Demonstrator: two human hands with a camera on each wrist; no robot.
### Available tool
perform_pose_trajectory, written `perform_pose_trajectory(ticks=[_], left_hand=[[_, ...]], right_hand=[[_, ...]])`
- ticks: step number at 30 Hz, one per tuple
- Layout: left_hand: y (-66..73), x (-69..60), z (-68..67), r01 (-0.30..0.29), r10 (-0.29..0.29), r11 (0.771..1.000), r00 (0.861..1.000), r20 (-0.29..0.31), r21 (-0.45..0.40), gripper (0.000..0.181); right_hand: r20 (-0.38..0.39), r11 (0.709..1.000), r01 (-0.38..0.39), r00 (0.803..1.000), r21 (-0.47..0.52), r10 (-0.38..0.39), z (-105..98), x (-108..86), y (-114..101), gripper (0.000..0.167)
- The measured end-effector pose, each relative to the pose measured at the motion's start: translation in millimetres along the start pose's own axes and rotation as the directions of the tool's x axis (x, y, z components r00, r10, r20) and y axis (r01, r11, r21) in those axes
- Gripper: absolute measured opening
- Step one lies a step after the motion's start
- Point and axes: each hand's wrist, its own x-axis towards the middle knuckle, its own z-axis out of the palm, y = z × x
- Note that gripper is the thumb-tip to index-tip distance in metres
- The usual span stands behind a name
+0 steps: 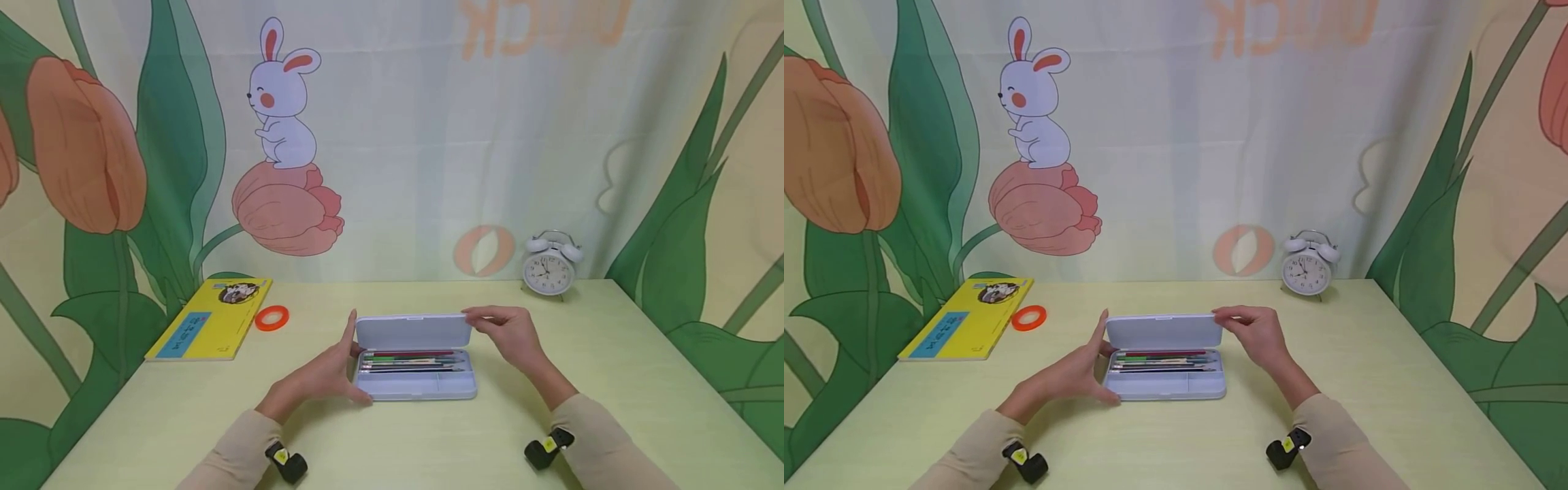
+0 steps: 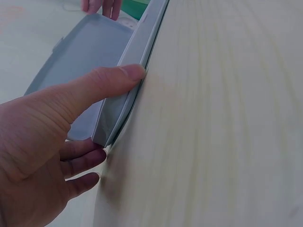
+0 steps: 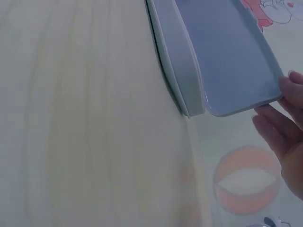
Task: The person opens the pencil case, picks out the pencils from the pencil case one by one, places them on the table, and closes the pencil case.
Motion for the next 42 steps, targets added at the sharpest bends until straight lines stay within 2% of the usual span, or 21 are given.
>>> perform_pose_trajectory(ticks=[4, 7, 9, 12, 14, 16, 19, 22, 25, 28, 32, 37, 42], left_hand=[[-0.4, 0.4, 0.1, 0.006, -0.006, 1.0, 1.0, -0.003, 0.003, 0.154], [-1.1, 0.2, 0.0, 0.004, -0.004, 1.0, 1.0, -0.006, -0.007, 0.154], [-1.1, -0.4, 0.0, 0.005, -0.005, 1.0, 1.0, -0.007, -0.01, 0.154], [-1.1, -0.8, -0.1, 0.01, -0.01, 1.0, 1.0, -0.006, -0.013, 0.154], [-1.0, -0.8, 0.0, 0.017, -0.017, 1.0, 1.0, -0.002, -0.011, 0.153], [-0.7, -0.9, 0.2, 0.035, -0.035, 0.999, 0.999, 0.002, -0.006, 0.152], [-0.4, -1.1, 0.6, 0.063, -0.063, 0.998, 0.998, 0.01, 0.001, 0.149], [0.0, -1.4, 0.7, 0.081, -0.081, 0.997, 0.997, 0.014, 0.009, 0.148], [0.1, -1.1, 0.7, 0.087, -0.087, 0.996, 0.996, 0.016, 0.012, 0.147], [1.0, -1.2, 0.1, 0.093, -0.093, 0.996, 0.995, 0.02, 0.008, 0.147], [0.7, -1.6, -0.7, 0.079, -0.079, 0.997, 0.996, 0.03, 0.004, 0.145], [-1.8, -1.3, -2.2, 0.011, -0.011, 1.0, 0.999, 0.051, 0.013, 0.133], [-1.9, -2.8, -3.8, 0.027, -0.03, 0.998, 0.997, 0.067, 0.048, 0.117]], right_hand=[[0.057, 0.987, 0.083, 0.996, -0.139, -0.075, 1, 0.1, -1, 0.028], [0.175, 0.98, 0.081, 0.983, -0.182, -0.049, 0, 0.0, 0, 0.052], [0.269, 0.973, 0.064, 0.963, -0.221, -0.003, 0, -0.5, 0, 0.074], [0.383, 0.958, 0.03, 0.92, -0.285, 0.085, 0, -2.0, -1, 0.104], [0.432, 0.949, -0.008, 0.889, -0.315, 0.151, 1, -3.8, -1, 0.118], [0.469, 0.943, -0.022, 0.864, -0.332, 0.185, 2, -6.0, -2, 0.125], [0.526, 0.935, -0.014, 0.824, -0.355, 0.212, 2, -9.8, -2, 0.131], [0.571, 0.927, 0.022, 0.793, -0.374, 0.211, 1, -12.6, -1, 0.133], [0.599, 0.913, 0.053, 0.77, -0.404, 0.22, 1, -14.1, -2, 0.134], [0.616, 0.907, 0.049, 0.749, -0.419, 0.244, 1, -14.3, -3, 0.133], [0.624, 0.907, 0.029, 0.735, -0.42, 0.266, 0, -14.2, -1, 0.129], [0.628, 0.917, 0.001, 0.729, -0.4, 0.273, -2, -16.9, 2, 0.122], [0.622, 0.895, 0.013, 0.724, -0.445, 0.298, -1, -17.8, 1, 0.117]])
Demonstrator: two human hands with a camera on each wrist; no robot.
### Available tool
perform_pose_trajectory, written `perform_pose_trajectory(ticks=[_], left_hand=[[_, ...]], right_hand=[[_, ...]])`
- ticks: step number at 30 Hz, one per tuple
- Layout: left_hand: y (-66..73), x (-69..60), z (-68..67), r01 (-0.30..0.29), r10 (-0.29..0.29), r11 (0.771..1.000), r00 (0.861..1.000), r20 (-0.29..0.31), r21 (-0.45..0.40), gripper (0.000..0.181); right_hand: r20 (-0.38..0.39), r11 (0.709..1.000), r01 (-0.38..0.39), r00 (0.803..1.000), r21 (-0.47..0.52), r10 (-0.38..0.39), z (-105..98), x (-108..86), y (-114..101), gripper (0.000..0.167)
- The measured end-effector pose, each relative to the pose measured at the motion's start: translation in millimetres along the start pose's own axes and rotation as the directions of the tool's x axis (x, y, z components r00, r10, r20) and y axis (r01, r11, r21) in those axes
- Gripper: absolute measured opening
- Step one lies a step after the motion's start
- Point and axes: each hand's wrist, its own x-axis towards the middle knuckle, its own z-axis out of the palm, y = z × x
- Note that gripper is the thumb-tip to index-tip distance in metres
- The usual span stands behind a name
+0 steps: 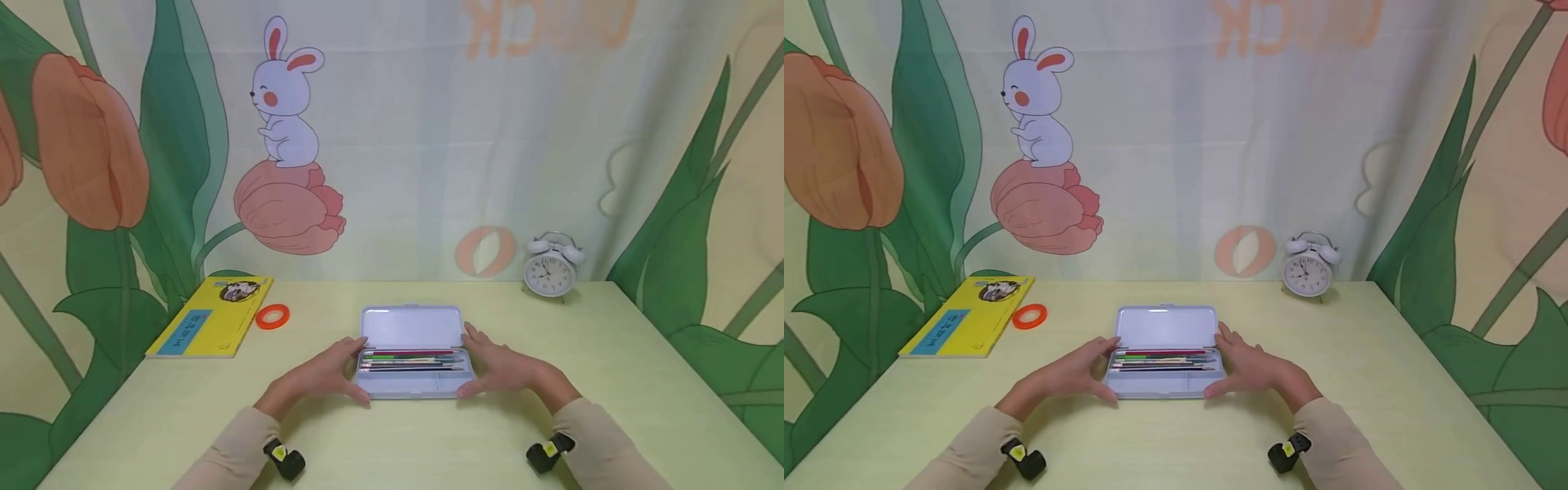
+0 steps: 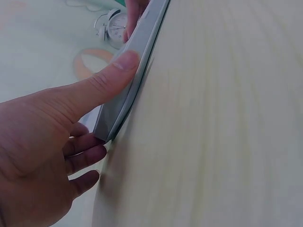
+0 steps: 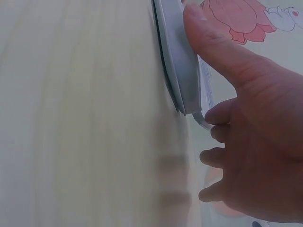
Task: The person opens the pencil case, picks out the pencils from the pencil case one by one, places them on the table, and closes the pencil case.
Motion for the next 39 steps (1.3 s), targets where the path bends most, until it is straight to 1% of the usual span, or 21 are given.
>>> perform_pose_trajectory(ticks=[2, 6, 12, 17, 21, 25, 31, 36, 39], left_hand=[[-0.4, -0.1, -0.4, 0.008, -0.008, 1.0, 1.0, 0.0, 0.017, 0.112], [-1.2, 0.1, -1.3, 0.003, -0.003, 0.999, 1.0, 0.003, 0.036, 0.108], [-0.6, -0.4, -2.6, 0.003, -0.003, 0.999, 1.0, 0.005, 0.033, 0.107], [-0.3, -1.8, -2.9, 0.009, -0.01, 0.999, 1.0, 0.013, 0.033, 0.108], [-1.3, -3.0, -3.1, 0.019, -0.019, 1.0, 1.0, 0.017, 0.023, 0.102], [-3.0, -2.9, -3.7, 0.012, -0.012, 1.0, 1.0, 0.017, 0.014, 0.097], [-4.3, -2.1, -2.8, 0.006, -0.007, 1.0, 1.0, 0.016, 0.015, 0.098], [-3.1, -1.4, -1.0, 0.015, -0.015, 1.0, 1.0, 0.012, 0.01, 0.097], [-2.2, -1.2, 0.1, 0.016, -0.016, 1.0, 1.0, 0.009, 0.006, 0.097]], right_hand=[[0.001, 1.0, -0.006, 1.0, -0.023, 0.006, 0, 0.1, -1, 0.116], [0.008, 0.999, -0.014, 1.0, -0.043, 0.015, -2, -0.3, -3, 0.115], [0.012, 0.996, -0.037, 0.999, -0.081, 0.038, -3, 1.9, -3, 0.115], [0.015, 0.996, -0.047, 0.999, -0.079, 0.048, -3, 3.7, -2, 0.115], [0.019, 0.996, -0.048, 0.999, -0.075, 0.05, -3, 3.6, -2, 0.115], [0.018, 0.996, -0.046, 0.999, -0.082, 0.047, -4, 3.1, -3, 0.115], [0.015, 0.995, -0.042, 0.999, -0.09, 0.043, -4, 1.7, -6, 0.115], [0.011, 0.992, -0.05, 0.999, -0.116, 0.051, -7, -1.2, -9, 0.114], [-0.006, 0.992, -0.043, 0.999, -0.116, 0.042, -11, -4.0, -11, 0.109]])
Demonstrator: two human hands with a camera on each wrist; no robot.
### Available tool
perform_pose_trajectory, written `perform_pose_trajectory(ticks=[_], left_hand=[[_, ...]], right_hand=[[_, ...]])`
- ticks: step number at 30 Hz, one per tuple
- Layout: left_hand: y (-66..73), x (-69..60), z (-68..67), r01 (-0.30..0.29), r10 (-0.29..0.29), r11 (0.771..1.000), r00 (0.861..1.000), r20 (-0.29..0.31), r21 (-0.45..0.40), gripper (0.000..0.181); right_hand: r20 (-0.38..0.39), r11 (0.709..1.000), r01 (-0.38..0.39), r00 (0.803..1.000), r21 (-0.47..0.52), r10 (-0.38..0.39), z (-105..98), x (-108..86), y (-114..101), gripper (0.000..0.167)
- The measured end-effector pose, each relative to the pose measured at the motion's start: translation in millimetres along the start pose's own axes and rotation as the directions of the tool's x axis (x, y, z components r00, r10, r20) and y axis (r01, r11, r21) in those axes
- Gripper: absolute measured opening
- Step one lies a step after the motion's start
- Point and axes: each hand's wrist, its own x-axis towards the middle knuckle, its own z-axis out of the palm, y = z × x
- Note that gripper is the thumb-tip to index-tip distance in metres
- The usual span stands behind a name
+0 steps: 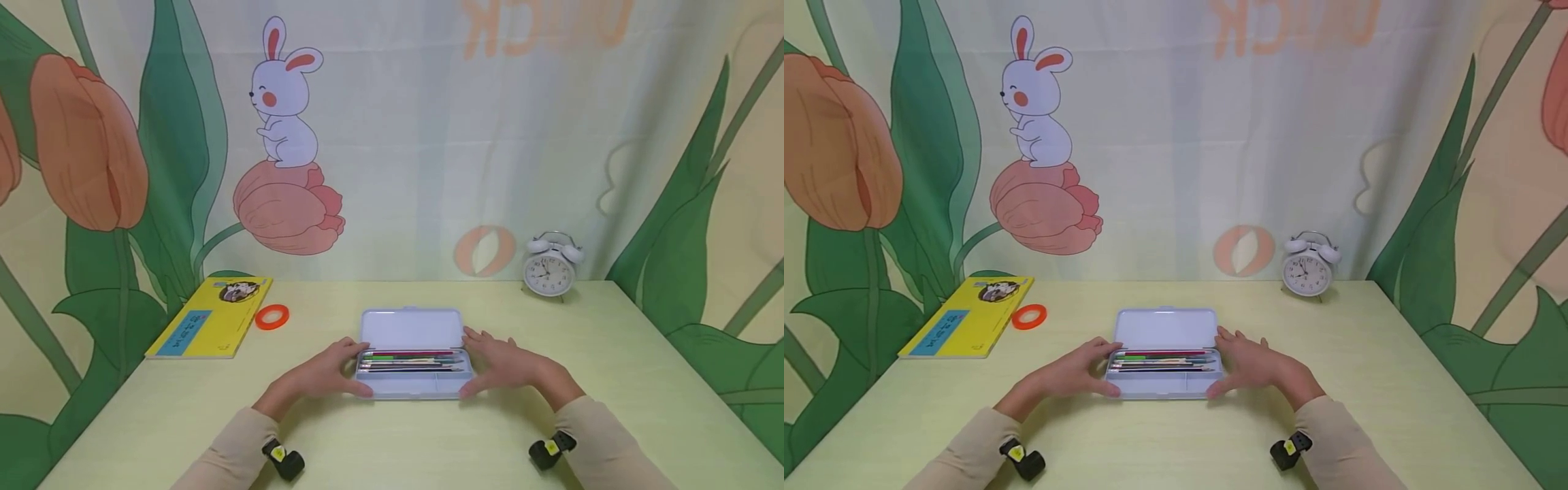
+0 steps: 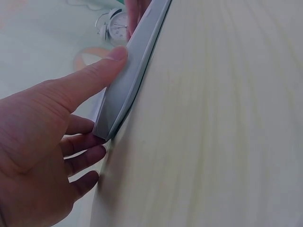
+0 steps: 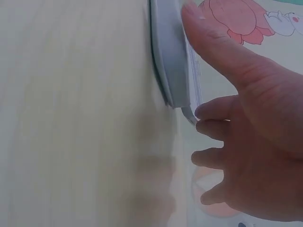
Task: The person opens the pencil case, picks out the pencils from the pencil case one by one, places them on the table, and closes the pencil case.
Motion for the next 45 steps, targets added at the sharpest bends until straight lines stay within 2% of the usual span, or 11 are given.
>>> perform_pose_trajectory(ticks=[3, 8, 14, 19, 22, 29, 45], left_hand=[[0.5, 0.1, 0.3, -0.007, 0.007, 1.0, 1.0, -0.005, -0.008, 0.096], [0.6, 0.8, -0.2, -0.012, 0.012, 1.0, 1.0, -0.01, -0.004, 0.096], [0.1, 1.0, 0.0, 0.0, 0.0, 1.0, 1.0, -0.012, -0.007, 0.097], [-0.4, 0.6, -0.1, -0.009, 0.009, 1.0, 1.0, -0.017, -0.004, 0.098], [-1.1, 0.7, 0.1, -0.017, 0.017, 1.0, 1.0, -0.021, -0.002, 0.098], [-1.3, 1.6, 1.0, -0.016, 0.016, 1.0, 1.0, -0.02, -0.003, 0.098], [3.5, 0.3, 0.8, -0.007, 0.007, 1.0, 1.0, -0.025, -0.017, 0.097]], right_hand=[[-0.034, 1.0, 0.016, 0.999, 0.009, -0.015, -4, -1.2, -2, 0.102], [-0.114, 0.995, 0.092, 0.989, -0.026, -0.095, -2, 3.8, -9, 0.083], [-0.194, 0.975, 0.221, 0.956, -0.011, -0.218, 8, 15.2, -29, 0.049], [-0.226, 0.943, 0.333, 0.919, 0.011, -0.322, 13, 24.5, -45, 0.034], [-0.224, 0.935, 0.355, 0.911, -0.008, -0.347, 16, 28.5, -52, 0.028], [-0.208, 0.961, 0.275, 0.939, -0.019, -0.272, 21, 35.1, -62, 0.025], [-0.211, 0.978, 0.208, 0.957, 0.014, -0.2, 24, 37.3, -66, 0.021]])
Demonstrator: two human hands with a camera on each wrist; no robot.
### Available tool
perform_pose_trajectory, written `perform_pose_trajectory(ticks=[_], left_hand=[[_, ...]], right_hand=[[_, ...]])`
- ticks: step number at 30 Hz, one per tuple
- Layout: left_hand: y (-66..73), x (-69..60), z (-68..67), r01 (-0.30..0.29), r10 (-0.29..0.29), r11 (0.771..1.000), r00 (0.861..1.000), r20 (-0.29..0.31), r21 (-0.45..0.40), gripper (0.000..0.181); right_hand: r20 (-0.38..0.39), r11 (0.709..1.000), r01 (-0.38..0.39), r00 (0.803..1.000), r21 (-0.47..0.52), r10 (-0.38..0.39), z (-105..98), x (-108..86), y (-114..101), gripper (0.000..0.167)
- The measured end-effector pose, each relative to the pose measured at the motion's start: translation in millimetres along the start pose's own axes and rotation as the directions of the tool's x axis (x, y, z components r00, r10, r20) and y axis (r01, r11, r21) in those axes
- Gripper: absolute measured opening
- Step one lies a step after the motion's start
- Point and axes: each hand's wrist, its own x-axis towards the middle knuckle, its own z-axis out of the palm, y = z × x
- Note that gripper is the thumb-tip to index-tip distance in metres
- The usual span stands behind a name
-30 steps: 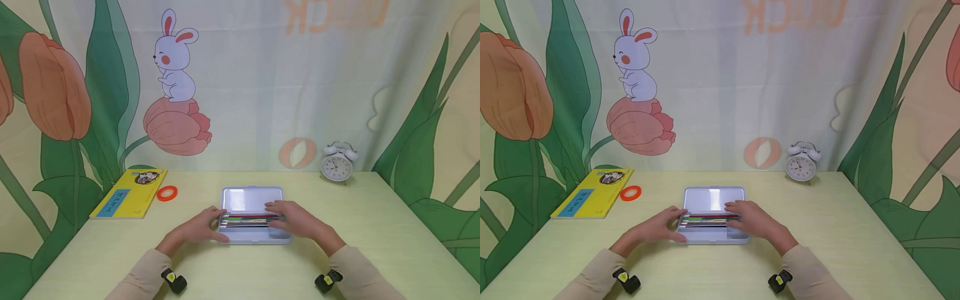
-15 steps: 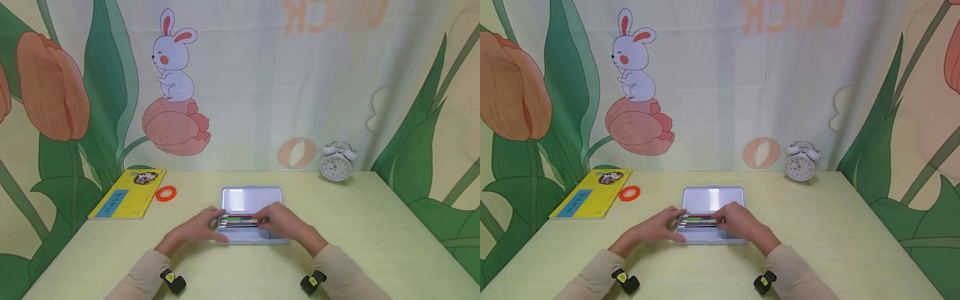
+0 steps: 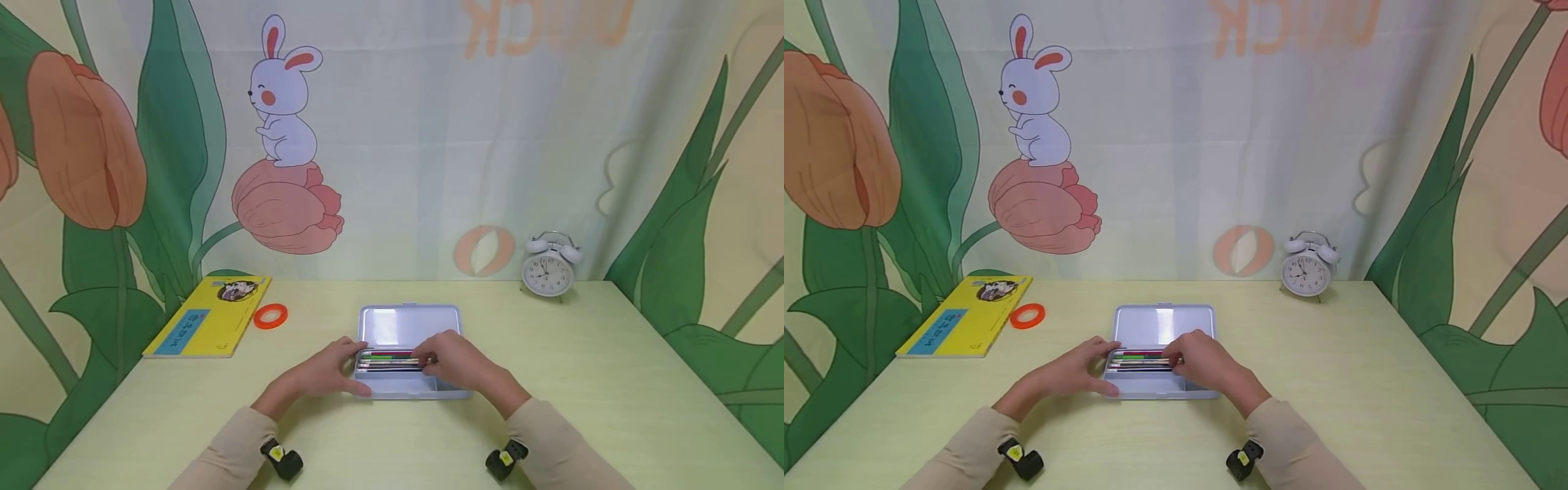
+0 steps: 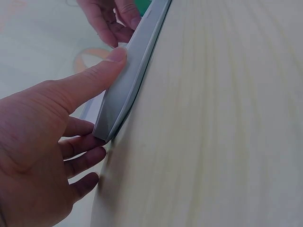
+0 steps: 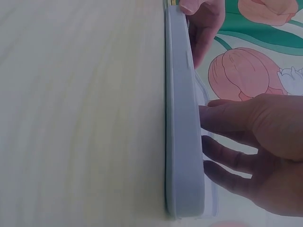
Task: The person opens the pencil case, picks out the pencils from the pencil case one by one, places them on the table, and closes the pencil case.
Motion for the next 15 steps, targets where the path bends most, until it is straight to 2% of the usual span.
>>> perform_pose_trajectory(ticks=[15], left_hand=[[-1.1, 0.6, 0.1, -0.004, 0.004, 1.0, 1.0, 0.001, 0.008, 0.098]], right_hand=[[0.007, 0.998, 0.002, 1.0, -0.065, -0.002, 4.8, 2.6, -0.6, 0.025]])
